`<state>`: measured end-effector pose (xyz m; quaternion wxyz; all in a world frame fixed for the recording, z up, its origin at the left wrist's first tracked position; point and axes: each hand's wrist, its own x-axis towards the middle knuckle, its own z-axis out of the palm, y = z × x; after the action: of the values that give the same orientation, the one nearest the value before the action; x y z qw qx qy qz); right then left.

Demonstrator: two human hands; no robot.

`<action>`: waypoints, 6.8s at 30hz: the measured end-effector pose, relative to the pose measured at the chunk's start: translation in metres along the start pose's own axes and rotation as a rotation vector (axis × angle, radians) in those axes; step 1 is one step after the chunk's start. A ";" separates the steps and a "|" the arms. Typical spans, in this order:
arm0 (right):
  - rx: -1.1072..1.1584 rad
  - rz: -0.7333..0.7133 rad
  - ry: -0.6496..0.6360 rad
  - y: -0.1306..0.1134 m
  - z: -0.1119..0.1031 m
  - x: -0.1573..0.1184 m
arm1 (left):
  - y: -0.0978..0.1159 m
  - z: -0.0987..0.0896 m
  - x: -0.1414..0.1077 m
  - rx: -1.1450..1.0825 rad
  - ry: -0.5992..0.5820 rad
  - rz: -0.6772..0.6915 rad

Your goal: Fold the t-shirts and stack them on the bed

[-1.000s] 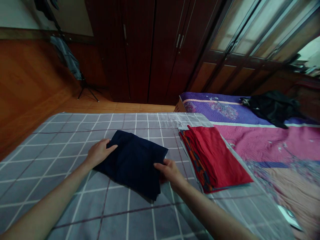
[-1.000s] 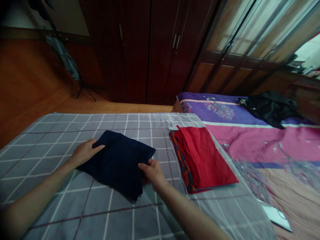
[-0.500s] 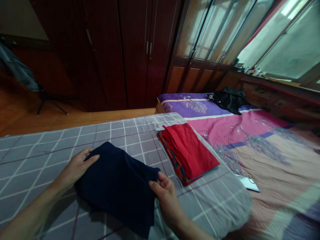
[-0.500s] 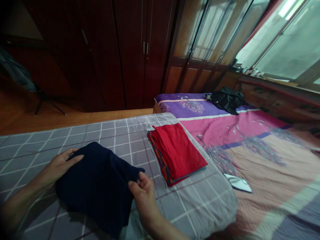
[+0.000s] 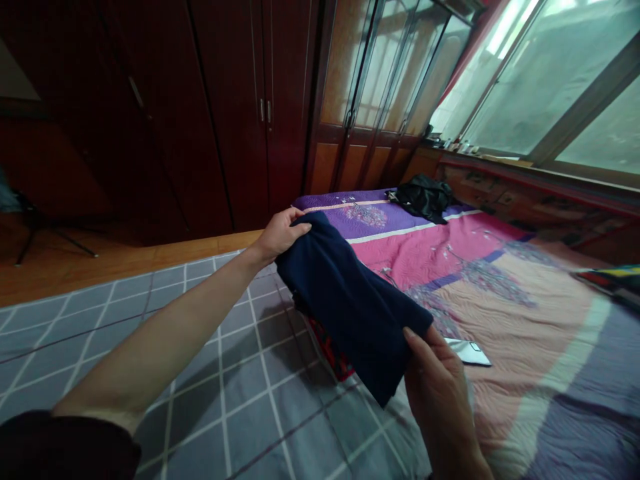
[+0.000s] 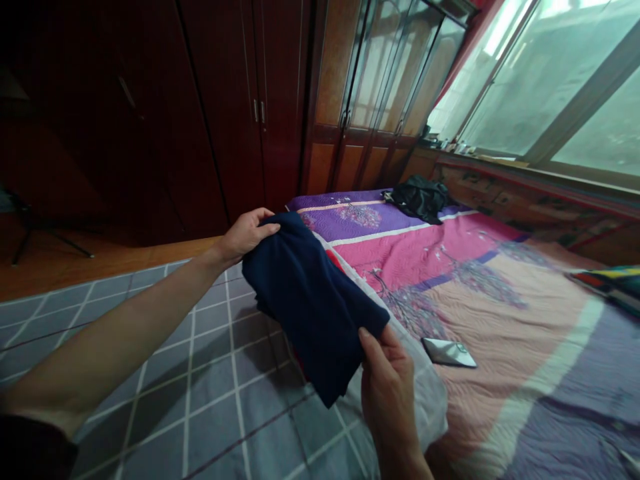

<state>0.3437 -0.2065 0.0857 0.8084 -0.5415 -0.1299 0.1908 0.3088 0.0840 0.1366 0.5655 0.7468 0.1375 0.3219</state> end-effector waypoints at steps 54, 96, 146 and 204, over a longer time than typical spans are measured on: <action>-1.528 -0.600 -0.405 0.063 0.016 0.160 | -0.105 0.089 -0.067 0.935 -0.278 0.208; -1.871 -0.517 -0.213 0.110 -0.006 0.181 | -0.131 0.083 -0.082 0.866 -0.065 0.295; -1.635 0.058 0.171 0.072 -0.064 0.173 | -0.129 0.078 -0.086 0.757 -0.043 0.498; 0.006 0.424 0.368 0.090 -0.007 0.058 | -0.135 0.073 -0.083 0.634 -0.033 0.385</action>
<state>0.3835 -0.1560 0.0002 0.7619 -0.5798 0.1358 0.2547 0.3144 0.0250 -0.0278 0.2376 0.9021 0.0784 0.3516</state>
